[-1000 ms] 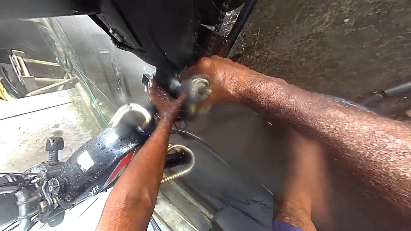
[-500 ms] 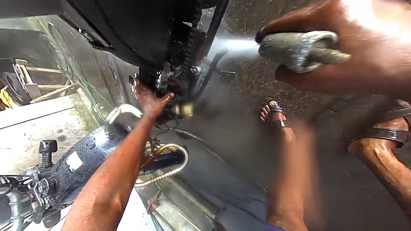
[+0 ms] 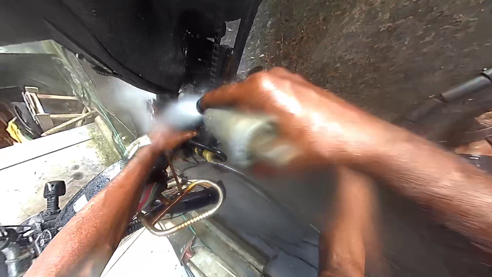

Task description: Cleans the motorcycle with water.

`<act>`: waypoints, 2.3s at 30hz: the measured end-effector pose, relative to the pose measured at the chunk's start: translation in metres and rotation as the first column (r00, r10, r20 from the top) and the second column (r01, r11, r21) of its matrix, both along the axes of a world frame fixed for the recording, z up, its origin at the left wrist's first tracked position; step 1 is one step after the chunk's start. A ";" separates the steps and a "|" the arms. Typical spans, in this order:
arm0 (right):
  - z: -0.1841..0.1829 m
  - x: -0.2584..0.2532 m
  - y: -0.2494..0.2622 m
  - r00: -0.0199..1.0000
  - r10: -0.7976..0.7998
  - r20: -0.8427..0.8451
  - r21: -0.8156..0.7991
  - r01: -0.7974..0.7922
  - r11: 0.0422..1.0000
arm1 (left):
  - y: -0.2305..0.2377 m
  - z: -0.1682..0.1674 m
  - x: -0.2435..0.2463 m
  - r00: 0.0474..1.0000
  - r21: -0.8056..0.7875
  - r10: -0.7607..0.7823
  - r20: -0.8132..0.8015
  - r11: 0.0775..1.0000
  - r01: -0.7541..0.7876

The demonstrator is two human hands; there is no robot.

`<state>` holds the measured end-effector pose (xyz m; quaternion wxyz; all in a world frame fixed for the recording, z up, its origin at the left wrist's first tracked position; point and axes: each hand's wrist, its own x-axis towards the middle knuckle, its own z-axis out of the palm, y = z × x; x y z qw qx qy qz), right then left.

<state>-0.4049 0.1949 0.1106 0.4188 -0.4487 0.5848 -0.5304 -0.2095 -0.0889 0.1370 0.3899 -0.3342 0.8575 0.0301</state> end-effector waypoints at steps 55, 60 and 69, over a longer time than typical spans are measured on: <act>-0.080 -0.004 -0.163 0.813 0.270 0.516 0.158 -0.400 0.903 | -0.036 -0.016 0.035 0.956 0.065 0.292 0.036 0.954 -0.294; -0.075 -0.003 -0.161 0.854 0.255 0.454 0.177 -0.367 0.913 | -0.034 -0.016 0.035 0.955 0.063 0.296 0.020 0.953 -0.297; -0.079 0.010 -0.162 0.914 0.207 0.349 0.171 -0.279 0.945 | -0.035 -0.017 0.040 0.949 0.103 0.309 -0.062 0.948 -0.302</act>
